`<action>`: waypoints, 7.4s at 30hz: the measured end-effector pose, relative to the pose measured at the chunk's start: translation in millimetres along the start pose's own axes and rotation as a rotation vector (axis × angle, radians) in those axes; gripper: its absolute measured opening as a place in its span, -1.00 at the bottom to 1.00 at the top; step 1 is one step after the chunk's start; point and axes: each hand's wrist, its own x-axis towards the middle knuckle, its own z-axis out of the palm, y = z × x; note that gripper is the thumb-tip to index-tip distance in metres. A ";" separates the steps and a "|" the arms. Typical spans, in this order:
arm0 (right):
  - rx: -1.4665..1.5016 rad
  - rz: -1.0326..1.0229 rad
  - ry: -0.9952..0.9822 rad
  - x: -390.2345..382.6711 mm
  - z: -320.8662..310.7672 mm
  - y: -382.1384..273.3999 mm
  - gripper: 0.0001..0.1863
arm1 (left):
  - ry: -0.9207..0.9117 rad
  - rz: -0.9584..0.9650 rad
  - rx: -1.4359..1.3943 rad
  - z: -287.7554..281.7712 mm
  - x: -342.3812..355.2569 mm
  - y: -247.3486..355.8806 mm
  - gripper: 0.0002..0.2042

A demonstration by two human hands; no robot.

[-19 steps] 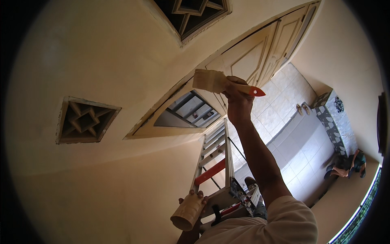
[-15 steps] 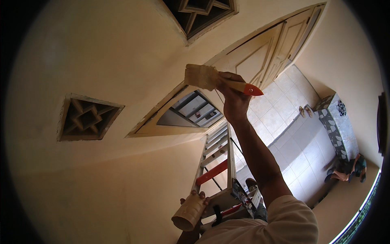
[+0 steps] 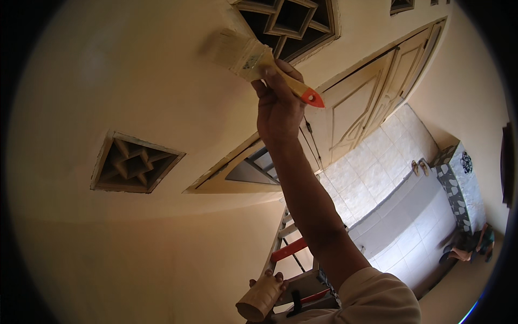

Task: The person stands on a ladder and paints the ceiling with a brush, repeatedly dipping the brush into a container to reload paint. The ceiling has decorative square vents and a skylight. The person works methodically across the ceiling surface.

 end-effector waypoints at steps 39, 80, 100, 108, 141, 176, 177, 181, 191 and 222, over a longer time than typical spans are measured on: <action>-0.229 -0.073 0.374 -31.4 -71.1 30.0 -0.68 | -0.061 0.005 -0.051 0.1 7.2 -3.9 -0.43; -0.781 -0.229 0.071 26.8 -104.4 -46.3 -0.70 | -0.088 0.046 -0.035 -2.0 7.9 -6.2 -0.42; -1.236 -0.823 -0.083 -10.7 -139.7 -4.5 -0.82 | 0.036 0.100 0.028 6.0 2.6 -9.9 -0.44; -1.220 -0.477 -0.860 -109.5 -134.1 40.5 -0.85 | -0.011 0.085 0.005 -3.6 1.0 -7.8 -0.45; -1.449 -0.716 -0.644 6.0 -227.5 -30.6 -0.76 | -0.099 0.076 0.069 -3.5 11.8 -8.8 -0.43; -1.430 -1.000 -0.437 -23.8 -178.2 8.6 -0.84 | -0.056 0.105 0.048 10.5 13.8 -8.4 -0.46; -1.432 -0.965 -0.502 -37.5 -180.9 31.0 -0.84 | -0.050 0.109 0.043 9.8 12.4 -8.9 -0.46; -1.442 -0.692 -0.831 -115.6 -160.9 75.7 -0.78 | -0.107 0.126 0.000 1.8 15.0 -8.9 -0.42; -1.084 0.567 0.015 -196.6 -181.1 -13.1 -0.75 | -0.127 0.291 0.037 -4.0 9.3 0.1 -0.39; -1.332 1.168 -0.354 -270.8 -118.9 20.9 -0.76 | -0.210 0.905 -0.345 27.9 -13.9 116.5 -0.45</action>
